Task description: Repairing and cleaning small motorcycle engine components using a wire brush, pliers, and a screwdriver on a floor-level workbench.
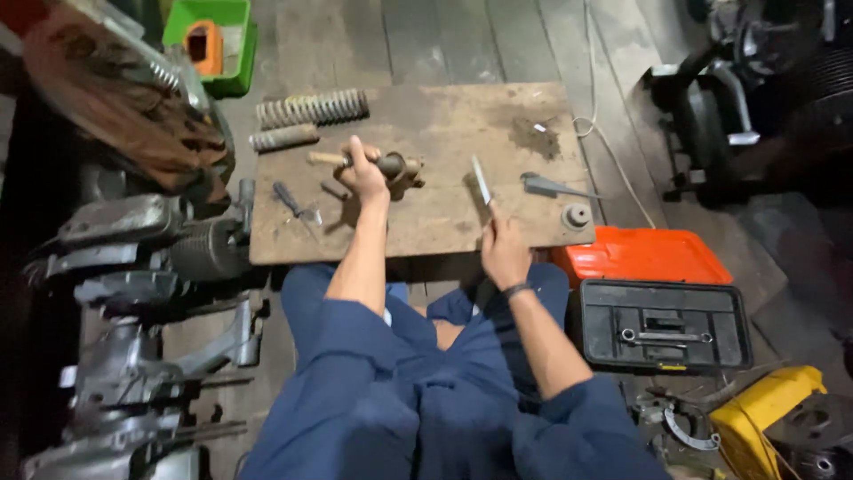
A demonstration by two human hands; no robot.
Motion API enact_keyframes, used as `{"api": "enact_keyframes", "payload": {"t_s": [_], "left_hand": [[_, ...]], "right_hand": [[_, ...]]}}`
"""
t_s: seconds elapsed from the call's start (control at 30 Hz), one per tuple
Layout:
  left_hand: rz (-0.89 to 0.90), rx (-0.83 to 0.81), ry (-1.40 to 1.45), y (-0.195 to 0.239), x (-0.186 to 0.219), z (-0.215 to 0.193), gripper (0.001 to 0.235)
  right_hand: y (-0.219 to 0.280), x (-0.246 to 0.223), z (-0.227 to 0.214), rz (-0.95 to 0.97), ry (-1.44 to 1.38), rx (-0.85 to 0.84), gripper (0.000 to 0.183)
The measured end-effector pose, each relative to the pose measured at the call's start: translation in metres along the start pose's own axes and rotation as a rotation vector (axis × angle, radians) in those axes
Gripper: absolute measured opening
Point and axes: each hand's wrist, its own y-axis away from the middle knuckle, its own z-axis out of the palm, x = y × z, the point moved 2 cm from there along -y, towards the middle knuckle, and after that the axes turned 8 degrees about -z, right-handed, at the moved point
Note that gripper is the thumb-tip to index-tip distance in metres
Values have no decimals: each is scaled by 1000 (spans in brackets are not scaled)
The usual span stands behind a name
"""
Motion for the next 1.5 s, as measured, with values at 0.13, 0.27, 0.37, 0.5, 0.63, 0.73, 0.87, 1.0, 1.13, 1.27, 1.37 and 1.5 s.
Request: {"api": "enact_keyframes", "payload": {"t_s": [0.13, 0.27, 0.37, 0.5, 0.63, 0.73, 0.87, 1.0, 1.13, 1.27, 1.37, 1.5], "left_hand": [[-84, 191, 49, -3, 44, 5, 44], [-381, 325, 438, -9, 68, -19, 33], [-495, 334, 507, 7, 89, -28, 32], [-567, 335, 535, 22, 88, -35, 33], [-633, 381, 525, 27, 62, -38, 34], [-662, 437, 518, 37, 51, -36, 35], [-689, 487, 577, 40, 31, -48, 31], [-724, 470, 634, 44, 17, -54, 30], [-763, 449, 661, 51, -11, -51, 28], [-792, 416, 620, 76, 9, -32, 28], [-817, 414, 594, 91, 25, -20, 27], [-844, 425, 553, 84, -1, -31, 28]], "right_hand": [[-34, 28, 18, -31, 206, 11, 59], [-50, 35, 27, -51, 303, -56, 55], [-53, 35, 18, -29, 327, -58, 49], [-79, 70, 64, -126, 138, 151, 40], [-63, -23, -11, 97, -698, -24, 40], [-53, -42, -14, 476, -1314, -174, 56], [-41, -30, -3, 212, -1274, -93, 19], [-18, -83, -77, -95, -1027, 12, 17], [-8, -106, -94, -248, -789, 129, 13], [-5, -108, -96, -386, -760, 212, 11], [-3, -111, -101, -419, -758, 264, 11], [-3, -107, -98, -453, -757, 319, 15]]}}
